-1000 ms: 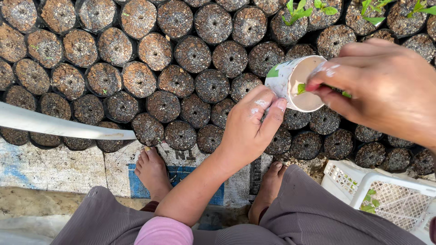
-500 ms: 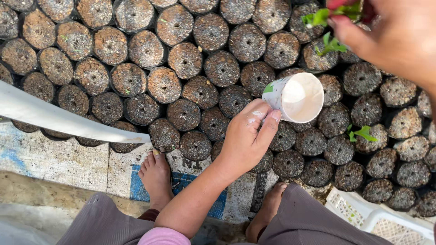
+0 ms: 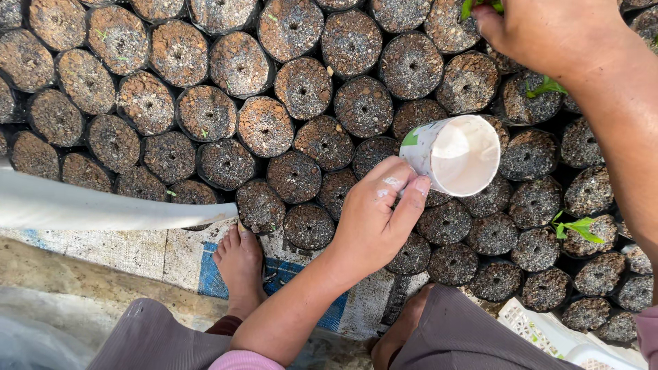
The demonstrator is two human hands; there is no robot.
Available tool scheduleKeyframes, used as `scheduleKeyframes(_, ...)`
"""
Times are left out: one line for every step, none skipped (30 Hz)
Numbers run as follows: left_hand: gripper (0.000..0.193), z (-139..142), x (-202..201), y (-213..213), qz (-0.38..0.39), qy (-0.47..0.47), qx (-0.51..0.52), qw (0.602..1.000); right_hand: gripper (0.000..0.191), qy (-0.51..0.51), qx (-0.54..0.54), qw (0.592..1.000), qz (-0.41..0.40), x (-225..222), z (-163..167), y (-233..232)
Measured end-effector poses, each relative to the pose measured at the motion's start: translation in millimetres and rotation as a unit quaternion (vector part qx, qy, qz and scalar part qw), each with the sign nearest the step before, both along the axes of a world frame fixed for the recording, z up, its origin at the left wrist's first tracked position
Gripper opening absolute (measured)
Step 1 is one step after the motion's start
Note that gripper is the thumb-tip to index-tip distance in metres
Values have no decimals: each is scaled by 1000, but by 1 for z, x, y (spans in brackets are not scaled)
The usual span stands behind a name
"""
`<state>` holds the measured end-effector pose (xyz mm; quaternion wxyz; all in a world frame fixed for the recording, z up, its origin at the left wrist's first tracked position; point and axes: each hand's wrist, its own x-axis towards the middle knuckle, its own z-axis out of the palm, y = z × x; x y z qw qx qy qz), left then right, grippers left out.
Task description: The person repeatedly picks small seedlings from a white basket, dips their base into a white cup containing a liquid, and inserts them into pre-made holes in round soil pellets arranged in rows. The process continues across multiple pellets.
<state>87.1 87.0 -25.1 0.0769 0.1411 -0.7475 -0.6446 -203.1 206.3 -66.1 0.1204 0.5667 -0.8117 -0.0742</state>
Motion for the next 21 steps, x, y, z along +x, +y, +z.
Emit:
scheduleKeyframes(23, -1, -1, 0, -1, -1, 2, 1000, 18, -2, 6, 1000, -9, -1, -4, -1)
scheduleKeyframes(23, -2, -1, 0, -2, -3, 4, 1000, 18, -4, 8, 1000, -12, -2, -6, -2)
scheduleKeyframes(22, -2, -2, 0, -4, -5, 5, 1000, 19, -7, 10, 1000, -15, -3, -9, -3)
scheduleKeyframes(22, -2, -2, 0, -5, -7, 6, 1000, 19, -10, 9, 1000, -13, -4, -11, -4)
scheduleKeyframes(22, -2, -2, 0, -4, -5, 2, 1000, 19, -10, 6, 1000, -11, -4, -12, -4)
scheduleKeyframes(22, -2, -3, 0, -3, -3, -2, 1000, 19, -10, 4, 1000, -9, -4, -13, -5)
scheduleKeyframes(22, -2, -3, 1, -3, -1, -6, 1000, 19, -7, 2, 1000, -7, -3, -14, -6)
scheduleKeyframes(21, -2, -3, 1, -3, -2, -6, 1000, 19, -11, 2, 1000, -8, -2, -14, -6)
scheduleKeyframes(21, -2, -4, 2, -3, -3, -6, 1000, 20, -15, 3, 1000, -9, -1, -14, -7)
scheduleKeyframes(21, -2, -4, 2, -2, -4, -6, 1000, 21, -25, 6, 1000, -12, 1, -14, -9)
scheduleKeyframes(21, -2, -4, 2, -3, -4, -6, 1000, 22, -34, 10, 999, -15, 3, -13, -10)
scheduleKeyframes(21, -1, -4, 3, -4, -3, -6, 1000, 21, -31, 3, 999, -9, 4, -11, -9)
scheduleKeyframes(21, -1, -3, 4, -5, -3, -7, 1000, 20, -28, -3, 1000, -3, 6, -9, -8)
scheduleKeyframes(21, 0, -3, 4, -4, -5, -5, 1000, 21, -41, 4, 999, -12, 7, -5, -6)
scheduleKeyframes(21, 1, -2, 5, -4, -5, -3, 1000, 23, -54, 10, 998, -21, 7, -2, -4)
scheduleKeyframes(21, 2, -3, 6, -5, -4, -2, 1000, 28, -81, 29, 995, -47, 4, 4, 2)
scheduleKeyframes(21, 3, -4, 6, -6, -2, 0, 1000, 32, -106, 48, 991, -74, 2, 10, 7)
scheduleKeyframes(22, 4, -4, 7, -8, -1, 2, 1000, 30, -155, 14, 985, -69, -3, 15, 11)
scheduleKeyframes(22, 5, -4, 9, -10, 0, 4, 1000, 30, -208, -20, 976, -65, -3, 21, 21)
scheduleKeyframes(22, 7, -4, 11, -12, 2, 8, 1000, 29, -248, -53, 965, -63, -4, 26, 30)
scheduleKeyframes(22, 8, -4, 14, -15, 4, 11, 1000, 29, -291, -91, 950, -73, -7, 35, 43)
